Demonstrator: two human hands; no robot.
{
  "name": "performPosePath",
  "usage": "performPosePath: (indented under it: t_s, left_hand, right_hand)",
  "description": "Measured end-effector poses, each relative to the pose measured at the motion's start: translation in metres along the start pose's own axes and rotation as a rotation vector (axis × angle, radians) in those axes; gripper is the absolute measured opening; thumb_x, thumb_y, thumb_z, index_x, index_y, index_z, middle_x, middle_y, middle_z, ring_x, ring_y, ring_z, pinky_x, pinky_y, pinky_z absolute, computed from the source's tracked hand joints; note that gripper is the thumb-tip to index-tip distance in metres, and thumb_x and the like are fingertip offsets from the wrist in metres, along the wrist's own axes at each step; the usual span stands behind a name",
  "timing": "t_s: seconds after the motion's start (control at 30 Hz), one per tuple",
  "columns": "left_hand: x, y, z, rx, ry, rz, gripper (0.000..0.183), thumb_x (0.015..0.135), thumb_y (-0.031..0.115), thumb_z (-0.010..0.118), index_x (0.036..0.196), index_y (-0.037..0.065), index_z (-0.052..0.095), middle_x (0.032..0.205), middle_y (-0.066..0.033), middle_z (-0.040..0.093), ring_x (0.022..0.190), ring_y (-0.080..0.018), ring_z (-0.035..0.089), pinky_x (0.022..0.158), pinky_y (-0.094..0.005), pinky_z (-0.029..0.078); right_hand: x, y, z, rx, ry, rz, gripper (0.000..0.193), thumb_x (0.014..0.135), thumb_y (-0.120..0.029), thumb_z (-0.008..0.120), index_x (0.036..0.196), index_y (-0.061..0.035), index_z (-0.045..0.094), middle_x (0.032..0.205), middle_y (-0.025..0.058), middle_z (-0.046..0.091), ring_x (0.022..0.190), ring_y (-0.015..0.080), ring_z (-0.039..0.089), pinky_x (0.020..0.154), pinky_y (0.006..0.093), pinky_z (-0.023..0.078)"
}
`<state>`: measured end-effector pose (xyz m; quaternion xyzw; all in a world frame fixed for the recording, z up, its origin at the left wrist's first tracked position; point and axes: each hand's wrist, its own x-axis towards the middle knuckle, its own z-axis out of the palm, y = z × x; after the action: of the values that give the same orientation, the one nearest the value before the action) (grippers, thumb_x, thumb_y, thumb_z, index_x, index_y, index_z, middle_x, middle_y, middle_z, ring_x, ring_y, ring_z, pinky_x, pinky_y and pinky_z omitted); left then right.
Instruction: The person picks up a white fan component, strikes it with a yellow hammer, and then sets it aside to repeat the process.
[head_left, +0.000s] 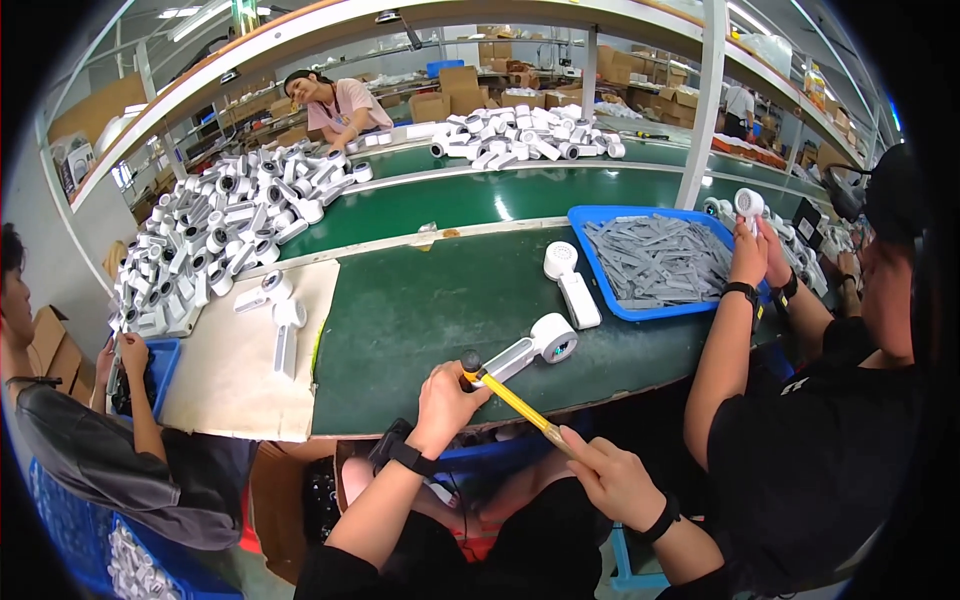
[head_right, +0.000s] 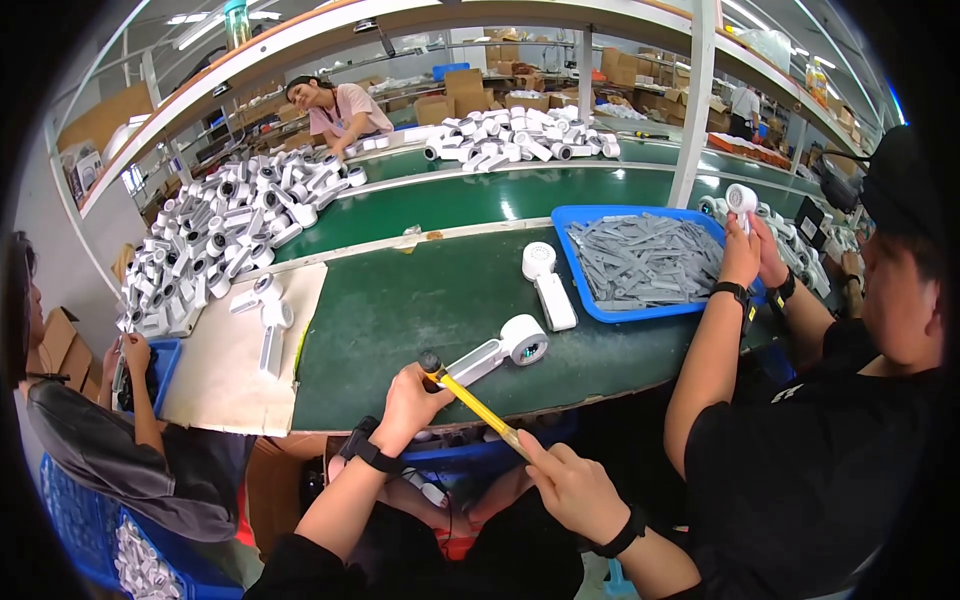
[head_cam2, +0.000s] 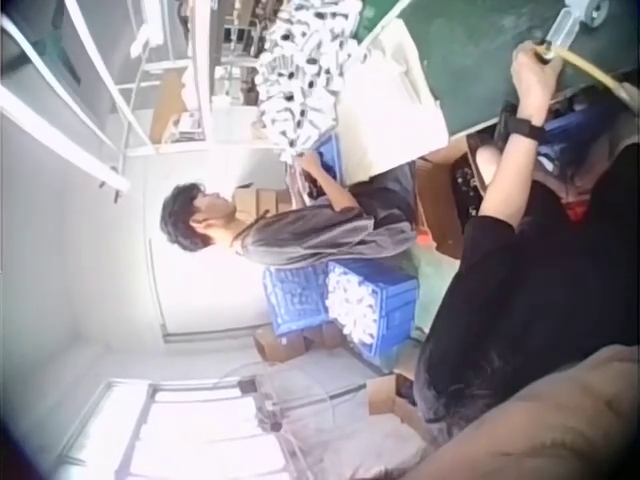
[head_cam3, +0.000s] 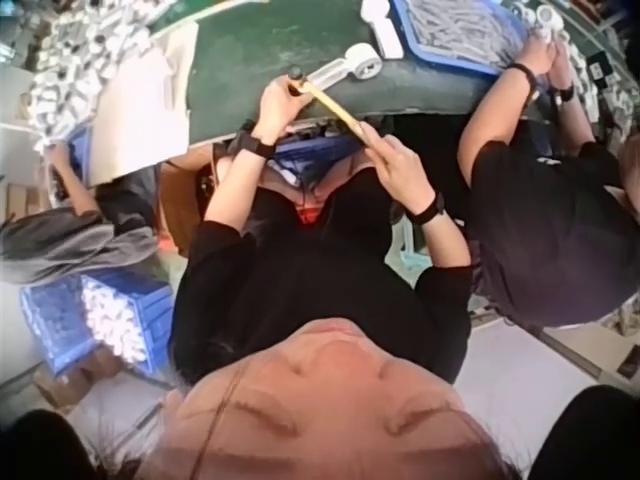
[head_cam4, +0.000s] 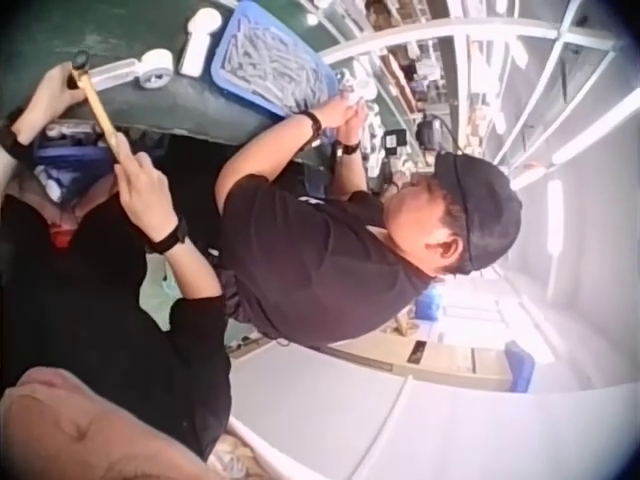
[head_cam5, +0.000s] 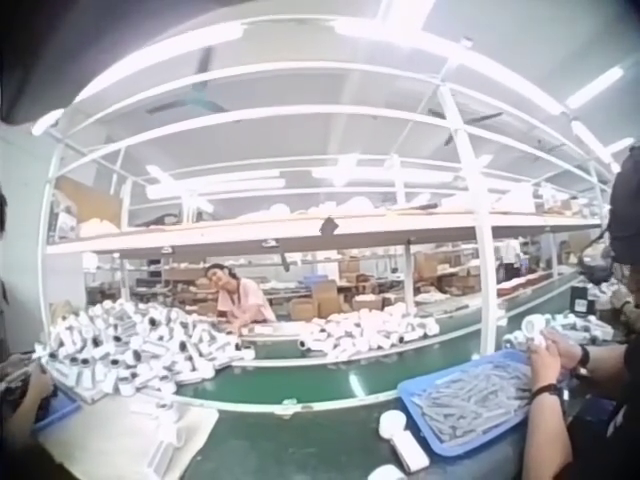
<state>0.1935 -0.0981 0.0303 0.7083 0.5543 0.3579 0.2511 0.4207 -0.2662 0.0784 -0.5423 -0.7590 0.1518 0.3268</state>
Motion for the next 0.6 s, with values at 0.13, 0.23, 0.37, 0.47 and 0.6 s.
performPosePath:
  t_s: [0.13,0.23,0.37,0.47,0.6]
  left_hand:
    - [0.002,-0.008,0.002,0.046,0.038,0.108,0.030,0.073,0.018,0.081,0.091,-0.002,0.069,0.079,-0.0123,0.070,0.070,-0.0206,0.066,0.067,-0.0331,0.052]
    - [0.003,-0.004,0.002,0.020,0.022,0.108,0.030,0.074,0.018,0.081,0.093,-0.002,0.070,0.080,-0.0121,0.070,0.071,-0.0201,0.067,0.068,-0.0328,0.053]
    - [0.002,-0.008,0.003,0.042,0.018,0.114,0.030,0.073,0.018,0.081,0.094,-0.001,0.071,0.079,-0.0117,0.070,0.071,-0.0197,0.067,0.068,-0.0325,0.053]
    - [0.002,-0.004,0.003,0.040,0.014,0.093,0.030,0.073,0.018,0.081,0.094,-0.001,0.071,0.078,-0.0115,0.070,0.071,-0.0198,0.067,0.068,-0.0324,0.053]
    - [0.001,-0.006,0.004,0.036,0.008,0.099,0.031,0.072,0.019,0.082,0.093,-0.001,0.071,0.079,-0.0115,0.070,0.071,-0.0205,0.067,0.067,-0.0330,0.052]
  right_hand:
    - [-0.001,0.003,0.003,0.137,0.141,-0.012,0.049,0.089,-0.004,0.063,0.137,-0.0061,0.054,0.080,0.0142,0.055,0.065,0.0301,0.058,0.059,0.0360,0.047]
    - [-0.001,0.025,0.007,0.059,0.078,0.051,0.048,0.089,-0.004,0.063,0.137,-0.0038,0.054,0.079,0.0144,0.054,0.067,0.0299,0.058,0.061,0.0362,0.046]
    - [-0.003,0.021,0.000,0.112,0.174,0.062,0.049,0.089,-0.003,0.062,0.137,-0.0044,0.054,0.078,0.0148,0.053,0.067,0.0288,0.057,0.062,0.0358,0.046]
    - [-0.004,0.035,0.005,0.010,0.141,0.046,0.051,0.088,-0.002,0.063,0.138,-0.0055,0.053,0.077,0.0142,0.053,0.066,0.0277,0.056,0.062,0.0347,0.045]
    - [-0.002,0.028,-0.004,0.065,0.232,0.063,0.050,0.090,-0.008,0.063,0.139,-0.0114,0.053,0.079,0.0144,0.054,0.069,0.0336,0.059,0.062,0.0416,0.048]
